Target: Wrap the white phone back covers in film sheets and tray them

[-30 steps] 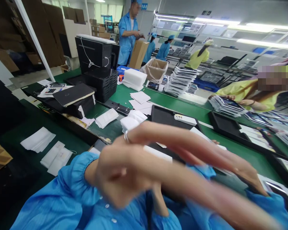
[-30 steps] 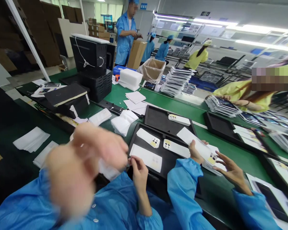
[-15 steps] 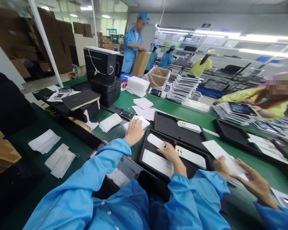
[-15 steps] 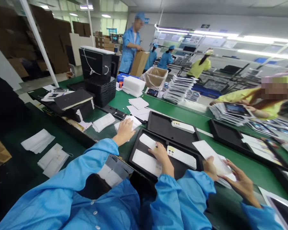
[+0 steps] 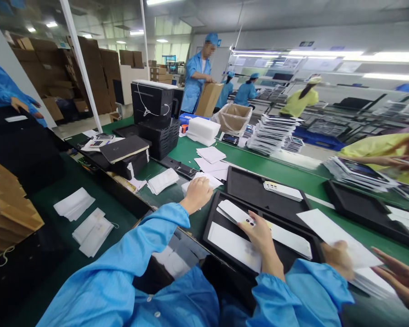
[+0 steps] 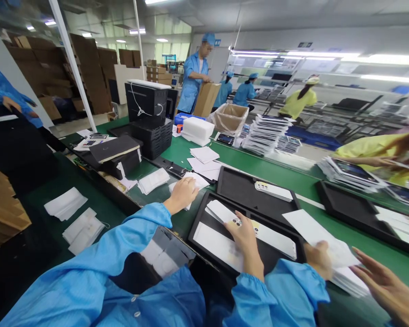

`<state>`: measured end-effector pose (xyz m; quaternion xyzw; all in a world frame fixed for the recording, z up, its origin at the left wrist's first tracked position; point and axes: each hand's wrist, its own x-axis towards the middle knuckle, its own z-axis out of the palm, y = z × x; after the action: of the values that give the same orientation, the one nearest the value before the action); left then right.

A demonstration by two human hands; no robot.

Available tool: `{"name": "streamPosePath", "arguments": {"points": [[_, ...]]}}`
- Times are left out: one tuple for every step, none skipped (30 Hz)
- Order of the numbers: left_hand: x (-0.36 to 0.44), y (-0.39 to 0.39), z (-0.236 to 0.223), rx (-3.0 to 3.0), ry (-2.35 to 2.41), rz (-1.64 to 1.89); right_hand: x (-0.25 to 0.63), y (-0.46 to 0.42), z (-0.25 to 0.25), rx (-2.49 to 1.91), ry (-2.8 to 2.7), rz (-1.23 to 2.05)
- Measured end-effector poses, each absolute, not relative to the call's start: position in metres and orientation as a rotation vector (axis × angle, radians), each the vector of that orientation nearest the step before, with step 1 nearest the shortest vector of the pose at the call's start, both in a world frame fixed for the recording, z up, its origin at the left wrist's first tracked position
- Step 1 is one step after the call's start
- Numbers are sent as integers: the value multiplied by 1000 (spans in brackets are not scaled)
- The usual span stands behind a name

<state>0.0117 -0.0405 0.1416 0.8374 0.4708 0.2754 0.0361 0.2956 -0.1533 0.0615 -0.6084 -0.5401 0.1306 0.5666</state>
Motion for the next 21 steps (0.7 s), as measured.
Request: {"name": "streamPosePath", "arguments": {"points": [[12,-41,144,2573,1447,844,297,-151,56,-1500,-1216,330],[13,-42,145,2575,1449,842,299,-151,52,-1570,-1154,348],[13,-42,147,2578,1450,838,300,-153,48,-1629,-1095,362],[13,-43,148,2581,1450,833,299,-156,45,-1667,-1049,372],[12,-44,149,2586,1448,826,297,-161,43,-1683,-1009,373],[12,-45,150,2592,1442,816,293,-166,43,-1689,-966,370],[11,-46,151,2595,1436,806,288,-172,44,-1683,-918,363],[10,-47,152,2596,1430,796,282,-178,46,-1659,-869,355],[9,-47,152,2595,1424,787,275,-183,48,-1618,-830,340],[8,-48,152,2590,1419,781,268,-187,52,-1569,-809,313],[8,-48,153,2582,1416,777,262,-191,55,-1521,-809,278],[7,-47,153,2572,1415,775,256,-194,58,-1483,-826,242],[7,-45,153,2562,1413,774,252,-197,61,-1456,-849,206],[6,-43,154,2553,1412,777,247,-200,64,-1438,-869,174],[6,-41,155,2543,1411,787,244,-203,67,-1422,-884,149],[5,-38,156,2537,1412,797,240,-205,70,-1405,-893,131],[5,-36,157,2531,1407,820,237,-208,74,-1389,-900,120],[4,-33,159,2521,1389,867,233,-211,77,-1372,-905,114],[3,-31,161,2504,1350,944,229,-215,81,-1355,-910,113],[1,-29,163,2474,1293,1046,226,-218,85,-1340,-915,119],[-1,-28,166,2425,1223,1163,222,-222,89,-1326,-921,130]]}}
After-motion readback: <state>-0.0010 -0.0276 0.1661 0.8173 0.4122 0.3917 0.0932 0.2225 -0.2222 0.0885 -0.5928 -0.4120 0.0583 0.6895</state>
